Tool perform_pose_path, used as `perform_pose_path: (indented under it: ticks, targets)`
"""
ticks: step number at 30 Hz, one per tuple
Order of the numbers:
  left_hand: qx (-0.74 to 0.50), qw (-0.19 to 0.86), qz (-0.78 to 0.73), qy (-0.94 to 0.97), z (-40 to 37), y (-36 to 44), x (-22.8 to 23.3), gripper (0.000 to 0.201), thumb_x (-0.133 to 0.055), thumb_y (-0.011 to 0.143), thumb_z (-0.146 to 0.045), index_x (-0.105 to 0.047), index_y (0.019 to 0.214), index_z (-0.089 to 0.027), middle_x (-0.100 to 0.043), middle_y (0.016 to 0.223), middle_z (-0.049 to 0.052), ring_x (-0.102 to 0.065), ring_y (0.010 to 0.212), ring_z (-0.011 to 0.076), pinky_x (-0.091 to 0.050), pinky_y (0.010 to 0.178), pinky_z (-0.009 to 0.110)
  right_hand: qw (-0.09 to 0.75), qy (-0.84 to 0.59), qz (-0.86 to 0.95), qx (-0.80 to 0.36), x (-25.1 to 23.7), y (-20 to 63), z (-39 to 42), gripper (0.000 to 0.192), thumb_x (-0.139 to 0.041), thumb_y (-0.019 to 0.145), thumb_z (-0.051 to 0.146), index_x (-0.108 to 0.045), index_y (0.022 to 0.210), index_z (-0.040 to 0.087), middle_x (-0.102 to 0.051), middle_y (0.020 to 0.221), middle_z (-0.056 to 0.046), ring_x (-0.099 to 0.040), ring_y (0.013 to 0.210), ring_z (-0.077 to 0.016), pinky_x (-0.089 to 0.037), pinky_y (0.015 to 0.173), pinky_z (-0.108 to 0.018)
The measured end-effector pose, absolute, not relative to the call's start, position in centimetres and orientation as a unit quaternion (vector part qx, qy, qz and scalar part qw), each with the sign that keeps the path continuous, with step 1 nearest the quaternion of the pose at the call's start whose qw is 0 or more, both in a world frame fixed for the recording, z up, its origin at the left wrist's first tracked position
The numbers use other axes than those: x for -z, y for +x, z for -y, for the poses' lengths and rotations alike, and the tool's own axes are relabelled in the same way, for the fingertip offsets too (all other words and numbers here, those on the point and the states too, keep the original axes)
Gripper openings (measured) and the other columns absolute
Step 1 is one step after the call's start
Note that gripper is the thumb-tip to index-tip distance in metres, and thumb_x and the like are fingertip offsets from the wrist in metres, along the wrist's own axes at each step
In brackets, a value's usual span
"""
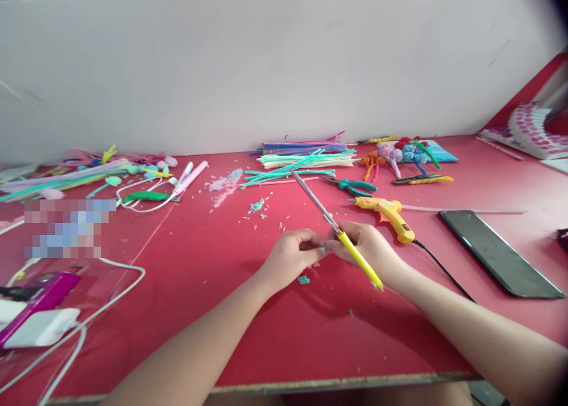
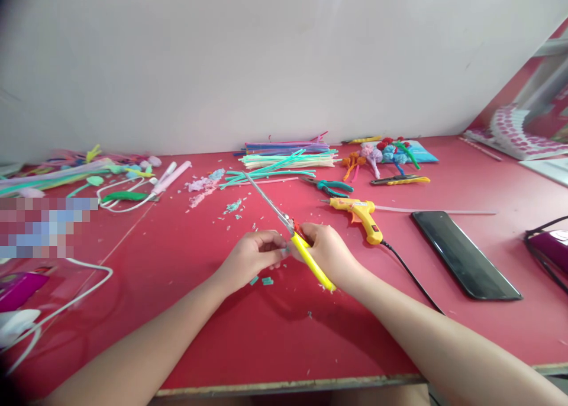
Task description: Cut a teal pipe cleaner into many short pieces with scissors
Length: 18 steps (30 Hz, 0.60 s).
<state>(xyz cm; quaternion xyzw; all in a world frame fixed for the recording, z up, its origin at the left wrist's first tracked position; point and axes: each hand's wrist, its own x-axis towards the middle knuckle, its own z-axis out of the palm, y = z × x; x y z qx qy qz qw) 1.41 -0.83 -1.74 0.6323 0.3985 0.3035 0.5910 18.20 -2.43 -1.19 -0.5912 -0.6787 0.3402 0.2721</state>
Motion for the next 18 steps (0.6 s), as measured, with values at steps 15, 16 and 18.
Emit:
perform_pose_path:
  ticks: [15, 16, 18]
  targets:
    - [-0.574, 0.547, -0.399, 0.460, -1.1, 0.0, 1.4, 0.012, -0.061, 0.066, -0.021, -0.061, 0.075, -0.014, -0.053, 0.063, -0.001, -0.047, 0.056, 0.0074, -0.038, 0.054, 0.020, 0.134, -0.648, 0.746, -0.072, 1.2, 18.5, 2.5, 0.036, -0.043, 0.071, 0.056, -0.048, 0.069, 0.021, -0.053, 0.055, 0.000, -0.047, 0.050, -0.0128, -0.023, 0.046, -0.022]
    - [-0.577, 0.547, -0.395, 0.459, -1.1, 0.0, 1.4, 0.011, -0.061, 0.067, -0.021, -0.061, 0.075, -0.014, -0.053, 0.064, -0.001, -0.047, 0.056, 0.0074, -0.038, 0.054, 0.020, 0.133, -0.647, 0.748, -0.072, 1.3, 18.5, 2.4, 0.036, -0.043, 0.071, 0.056, -0.048, 0.069, 0.021, -0.053, 0.055, 0.000, -0.047, 0.050, -0.0127, -0.023, 0.046, -0.022]
    - [-0.580, 0.549, -0.390, 0.458, -1.0, 0.0, 1.4, 0.008, -0.060, 0.067, -0.020, -0.060, 0.072, -0.014, -0.052, 0.063, -0.001, -0.047, 0.057, 0.0075, -0.038, 0.055, 0.020, 0.132, -0.642, 0.752, -0.076, 1.4, 18.5, 2.4, 0.035, -0.043, 0.071, 0.056, -0.049, 0.069, 0.021, -0.053, 0.055, 0.000, -0.047, 0.050, -0.0126, -0.022, 0.046, -0.022]
